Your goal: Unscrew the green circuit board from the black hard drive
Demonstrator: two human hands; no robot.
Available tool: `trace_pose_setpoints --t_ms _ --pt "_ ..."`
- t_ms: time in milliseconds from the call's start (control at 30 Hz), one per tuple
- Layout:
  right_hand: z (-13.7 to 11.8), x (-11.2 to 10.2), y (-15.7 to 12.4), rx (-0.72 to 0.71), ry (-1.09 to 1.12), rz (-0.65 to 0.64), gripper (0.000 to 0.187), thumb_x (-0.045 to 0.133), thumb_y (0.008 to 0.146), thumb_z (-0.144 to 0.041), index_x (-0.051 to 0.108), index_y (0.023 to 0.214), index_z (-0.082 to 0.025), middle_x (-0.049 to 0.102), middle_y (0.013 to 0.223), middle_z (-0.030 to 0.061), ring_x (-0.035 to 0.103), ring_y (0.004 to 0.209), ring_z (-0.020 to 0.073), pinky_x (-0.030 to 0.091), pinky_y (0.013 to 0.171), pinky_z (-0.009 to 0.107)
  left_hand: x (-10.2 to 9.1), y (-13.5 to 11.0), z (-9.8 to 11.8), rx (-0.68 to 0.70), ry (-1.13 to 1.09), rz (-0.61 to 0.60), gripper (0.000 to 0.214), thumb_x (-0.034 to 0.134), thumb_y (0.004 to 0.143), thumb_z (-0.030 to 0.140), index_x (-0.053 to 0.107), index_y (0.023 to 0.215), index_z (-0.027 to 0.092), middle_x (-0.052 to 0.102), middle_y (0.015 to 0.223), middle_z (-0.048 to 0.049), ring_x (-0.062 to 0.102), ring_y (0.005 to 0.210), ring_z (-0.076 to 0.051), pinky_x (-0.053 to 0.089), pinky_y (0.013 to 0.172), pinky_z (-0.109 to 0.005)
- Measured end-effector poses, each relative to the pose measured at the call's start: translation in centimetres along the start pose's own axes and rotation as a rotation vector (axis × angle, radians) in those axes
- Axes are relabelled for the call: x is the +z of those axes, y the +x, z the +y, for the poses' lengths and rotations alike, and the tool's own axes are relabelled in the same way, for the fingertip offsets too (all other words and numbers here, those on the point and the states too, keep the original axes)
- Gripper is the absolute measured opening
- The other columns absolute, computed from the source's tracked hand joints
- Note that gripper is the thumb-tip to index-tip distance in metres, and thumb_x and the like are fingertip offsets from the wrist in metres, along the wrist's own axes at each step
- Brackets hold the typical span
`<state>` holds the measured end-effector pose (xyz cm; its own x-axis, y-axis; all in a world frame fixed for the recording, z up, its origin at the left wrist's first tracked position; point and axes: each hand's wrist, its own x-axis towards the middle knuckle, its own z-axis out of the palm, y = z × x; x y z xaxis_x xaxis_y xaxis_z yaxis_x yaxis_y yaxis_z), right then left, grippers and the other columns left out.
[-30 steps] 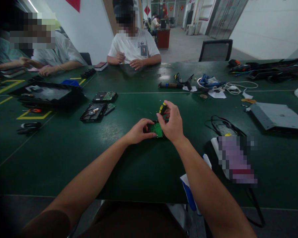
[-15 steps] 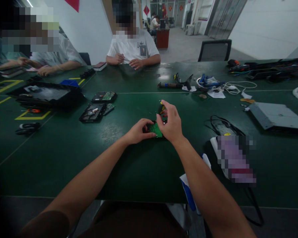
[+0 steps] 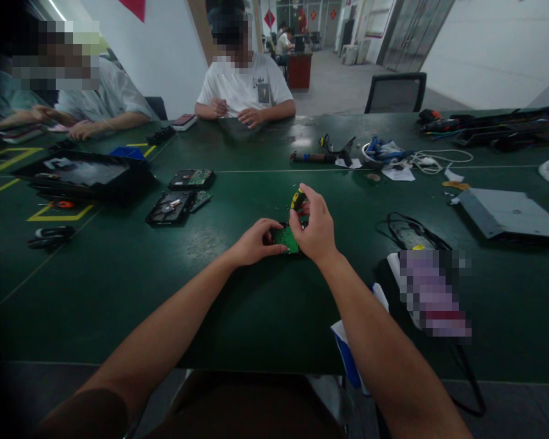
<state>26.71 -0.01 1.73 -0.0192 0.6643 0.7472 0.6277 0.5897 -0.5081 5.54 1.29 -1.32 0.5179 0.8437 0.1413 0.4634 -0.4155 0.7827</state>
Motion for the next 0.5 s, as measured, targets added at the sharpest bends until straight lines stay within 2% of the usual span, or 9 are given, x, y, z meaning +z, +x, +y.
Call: trace_pose_setpoints --t_ms 500 --pt "0.06 -0.02 -0.01 0.019 0.008 -0.007 0.062 0.065 0.091 -0.029 0.043 0.148 -0.031 0.062 0.135 0.0099 0.072 0.094 0.0245 0.067 0.079 0.045 0.12 0.04 -0.09 0.004 0.002 0.005 0.065 0.082 0.077 0.052 0.060 0.130 0.022 0.055 0.126 -0.0106 0.059 0.083 -0.017 0.055 0.075 -0.036"
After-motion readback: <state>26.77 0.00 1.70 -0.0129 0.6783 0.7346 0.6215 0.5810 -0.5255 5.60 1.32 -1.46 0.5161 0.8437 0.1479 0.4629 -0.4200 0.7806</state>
